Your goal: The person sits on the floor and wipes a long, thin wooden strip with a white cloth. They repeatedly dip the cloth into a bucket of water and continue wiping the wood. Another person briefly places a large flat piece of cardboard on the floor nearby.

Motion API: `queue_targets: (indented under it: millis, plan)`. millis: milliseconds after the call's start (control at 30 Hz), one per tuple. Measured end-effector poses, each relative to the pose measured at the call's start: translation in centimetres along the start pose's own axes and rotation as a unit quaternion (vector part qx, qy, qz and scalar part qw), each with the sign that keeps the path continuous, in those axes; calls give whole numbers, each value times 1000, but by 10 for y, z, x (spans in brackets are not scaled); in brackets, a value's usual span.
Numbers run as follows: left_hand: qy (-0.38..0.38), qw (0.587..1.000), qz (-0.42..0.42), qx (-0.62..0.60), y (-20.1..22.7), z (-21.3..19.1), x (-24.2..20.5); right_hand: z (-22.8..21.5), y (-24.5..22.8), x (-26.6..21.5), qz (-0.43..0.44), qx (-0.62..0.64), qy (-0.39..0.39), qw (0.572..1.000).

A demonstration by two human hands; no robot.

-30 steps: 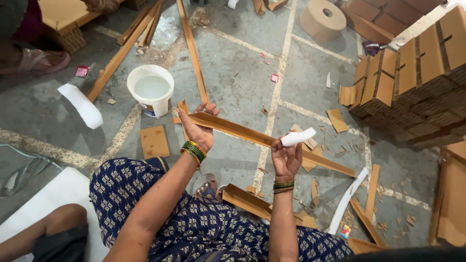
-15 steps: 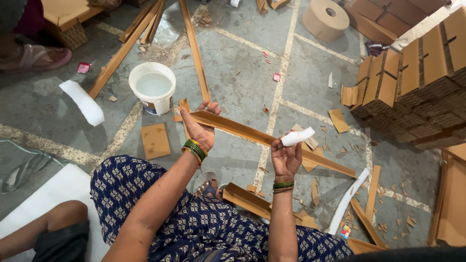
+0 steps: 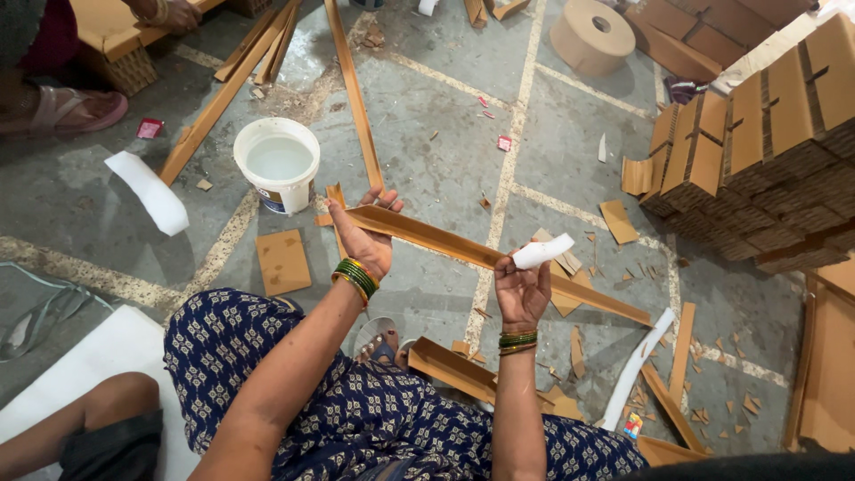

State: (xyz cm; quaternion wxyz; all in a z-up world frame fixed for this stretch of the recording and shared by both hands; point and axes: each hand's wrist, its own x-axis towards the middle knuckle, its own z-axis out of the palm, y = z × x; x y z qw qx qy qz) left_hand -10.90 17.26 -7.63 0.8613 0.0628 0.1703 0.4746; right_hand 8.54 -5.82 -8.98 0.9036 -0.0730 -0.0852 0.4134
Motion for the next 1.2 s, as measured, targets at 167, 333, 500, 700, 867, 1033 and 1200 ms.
queue_targets:
  millis: [167, 333, 500, 700, 867, 1033, 1200]
  plan:
    - [0, 1000, 1, -2, 0, -2, 1, 1, 0, 0, 3, -8, -21, 1000]
    - [3, 1000, -2, -4, -1, -2, 2, 1, -1, -1, 3, -2, 3, 1000]
    - [2, 1000, -3, -2, -1, -1, 1, 0, -1, 0, 4, 4, 6, 1000]
    - [1, 1000, 0, 2, 0, 0, -1, 1, 1, 0, 4, 6, -1, 1000]
    - [-5, 1000, 4, 2, -2, 0, -2, 1, 1, -3, 10, 14, 5, 1000]
    - [3, 1000, -3, 5, -1, -4, 3, 25, 15, 11, 36, 7, -9, 999]
    - [12, 1000, 1, -3, -8, -11, 8, 89, 45, 33, 118, -11, -64, 991]
